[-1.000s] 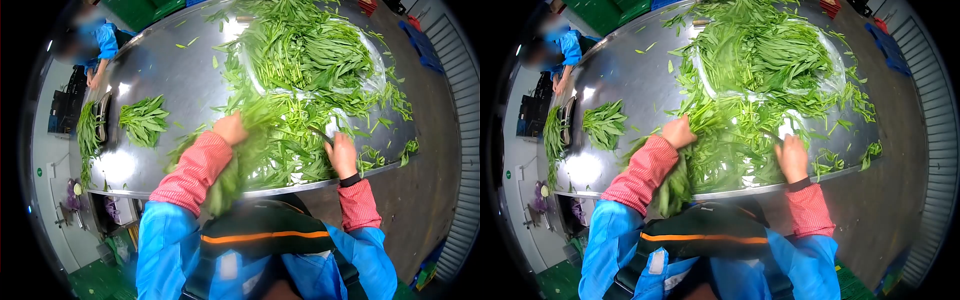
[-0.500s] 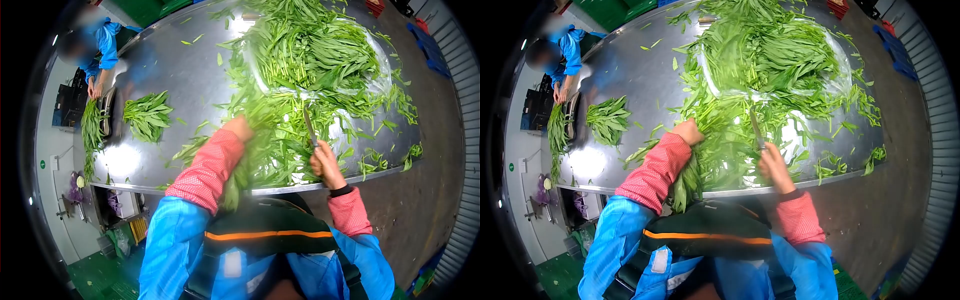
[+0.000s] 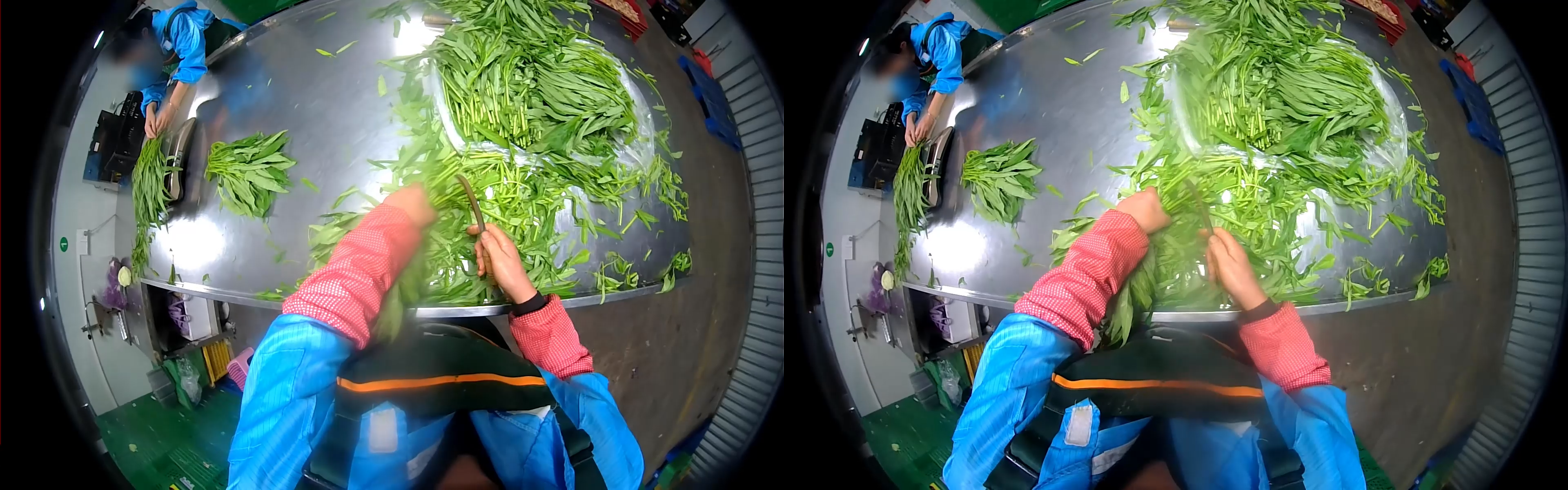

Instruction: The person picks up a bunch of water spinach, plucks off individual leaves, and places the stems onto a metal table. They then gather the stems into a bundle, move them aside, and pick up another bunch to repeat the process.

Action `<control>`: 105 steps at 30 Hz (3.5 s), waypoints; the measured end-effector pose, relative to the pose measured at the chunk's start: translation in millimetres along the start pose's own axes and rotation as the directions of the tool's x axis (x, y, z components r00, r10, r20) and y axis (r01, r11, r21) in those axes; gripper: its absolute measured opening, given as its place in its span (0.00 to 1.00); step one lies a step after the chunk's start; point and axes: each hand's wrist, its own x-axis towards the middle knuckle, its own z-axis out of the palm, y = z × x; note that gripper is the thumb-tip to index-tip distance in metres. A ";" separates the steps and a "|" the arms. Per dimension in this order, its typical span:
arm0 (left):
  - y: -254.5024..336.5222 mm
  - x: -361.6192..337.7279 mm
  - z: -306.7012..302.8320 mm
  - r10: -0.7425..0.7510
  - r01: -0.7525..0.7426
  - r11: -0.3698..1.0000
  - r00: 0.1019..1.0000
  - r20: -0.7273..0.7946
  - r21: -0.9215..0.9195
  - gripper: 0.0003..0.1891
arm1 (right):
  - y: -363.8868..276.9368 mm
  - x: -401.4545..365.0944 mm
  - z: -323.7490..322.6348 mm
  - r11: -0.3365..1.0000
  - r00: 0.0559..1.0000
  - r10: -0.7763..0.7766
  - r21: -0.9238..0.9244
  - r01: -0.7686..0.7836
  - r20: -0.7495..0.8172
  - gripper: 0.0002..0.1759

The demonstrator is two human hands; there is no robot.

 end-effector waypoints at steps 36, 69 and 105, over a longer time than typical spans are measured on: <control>-28.8 -52.5 -98.6 0.302 -0.373 0.105 0.895 -0.328 -0.922 0.26 | -32.9 -59.0 -95.8 0.083 0.834 -0.538 -0.992 -0.095 -0.125 0.35; 8.9 -112.8 19.0 0.228 -0.451 0.415 0.893 -0.389 -0.790 0.50 | -27.8 48.9 61.1 0.793 0.950 -0.107 0.602 -0.096 0.292 0.31; -115.4 -112.1 -12.8 0.118 -0.133 0.442 0.989 -0.090 -0.887 0.24 | -37.9 77.1 4.6 0.822 0.936 -0.347 -0.463 0.331 0.053 0.37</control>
